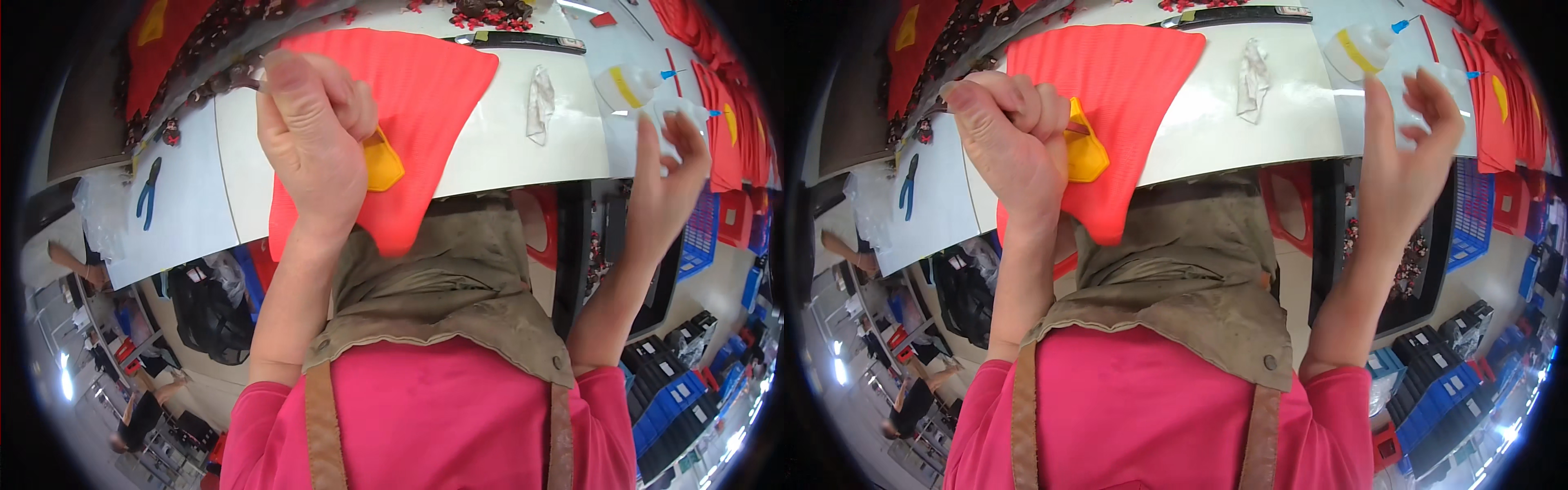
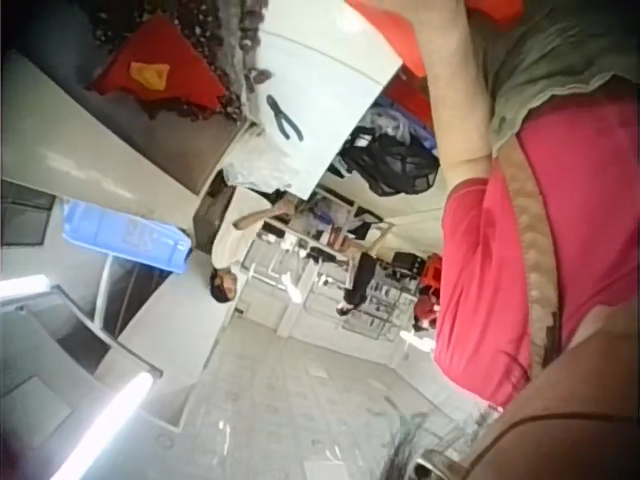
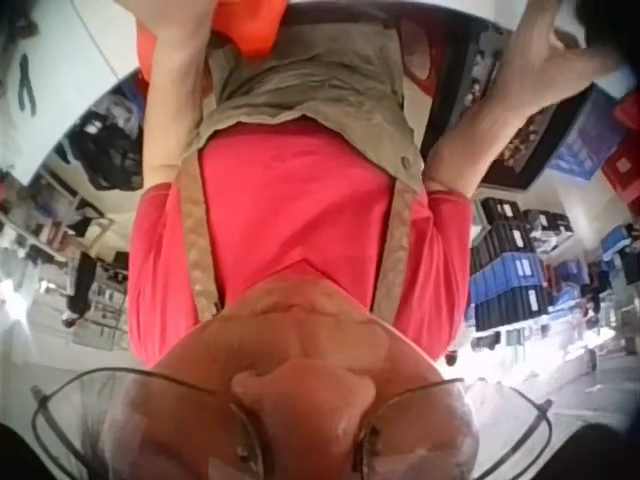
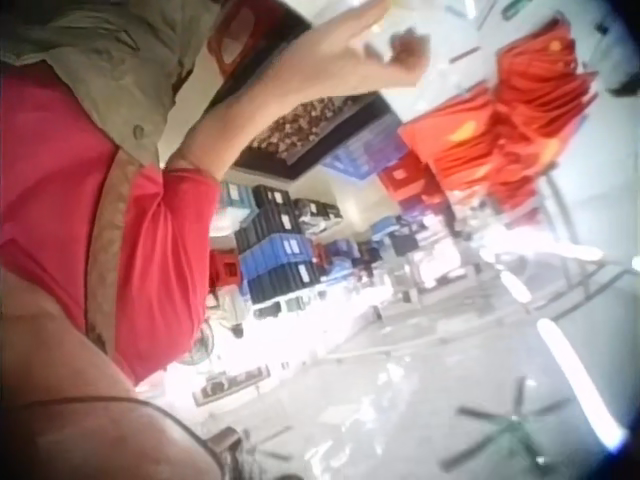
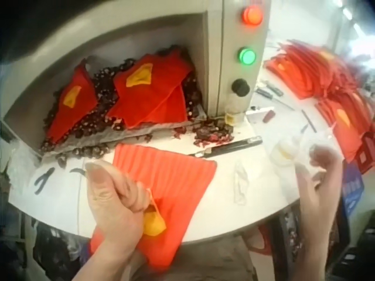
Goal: Glue a yellow felt emblem onto a red fabric toy cape and use a pick tool to precisely position the fabric.
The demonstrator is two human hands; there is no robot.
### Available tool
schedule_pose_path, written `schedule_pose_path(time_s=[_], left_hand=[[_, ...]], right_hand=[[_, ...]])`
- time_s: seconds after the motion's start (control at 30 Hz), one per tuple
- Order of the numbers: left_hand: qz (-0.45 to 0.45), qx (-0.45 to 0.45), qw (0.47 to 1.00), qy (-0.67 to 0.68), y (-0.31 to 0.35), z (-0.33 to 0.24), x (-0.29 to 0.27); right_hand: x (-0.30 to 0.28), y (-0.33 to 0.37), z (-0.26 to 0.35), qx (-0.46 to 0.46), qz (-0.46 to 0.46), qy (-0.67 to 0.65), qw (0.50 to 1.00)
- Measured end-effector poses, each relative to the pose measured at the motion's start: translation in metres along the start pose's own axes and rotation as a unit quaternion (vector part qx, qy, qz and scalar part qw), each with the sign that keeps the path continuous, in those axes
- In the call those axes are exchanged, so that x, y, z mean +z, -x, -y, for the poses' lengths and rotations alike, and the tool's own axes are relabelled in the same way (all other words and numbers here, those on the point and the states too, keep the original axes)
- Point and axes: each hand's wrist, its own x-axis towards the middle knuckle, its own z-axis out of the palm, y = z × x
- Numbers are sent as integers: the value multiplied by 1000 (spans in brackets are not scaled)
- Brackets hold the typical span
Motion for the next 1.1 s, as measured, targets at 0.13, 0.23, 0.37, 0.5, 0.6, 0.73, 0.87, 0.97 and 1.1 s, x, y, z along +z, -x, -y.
schedule_pose_path(time_s=[0.13, 0.23, 0.37, 0.5, 0.6, 0.73, 0.87, 0.97, 1.1], left_hand=[[-9, 2, 1000, -5, -2, 0, 7], [-17, 5, 1000, 14, -1, -1, 6], [-13, -1, 1000, -1, -3, 2, 5], [-15, 1, 1000, -9, -3, 3, 2], [-15, 5, 1000, -9, -3, 3, 2], [-18, 5, 1000, -15, -3, 4, 5], [44, 72, 981, 173, -13, 22, 5], [99, 129, 927, 339, -13, 26, 3], [71, 103, 940, 316, -12, 21, 7]], right_hand=[[-8, 13, 51, 68, 152, -66, 984], [24, 9, 45, -75, 189, -5, 979], [39, 9, 44, -58, 215, -46, 974], [38, 3, 72, 46, 270, -213, 938], [53, 5, 98, 43, 310, -272, 910], [79, 8, 109, -55, 349, -219, 910], [90, 17, 114, -151, 324, -169, 918], [86, 20, 117, -151, 330, -157, 918], [79, 26, 118, -147, 331, -138, 922]])
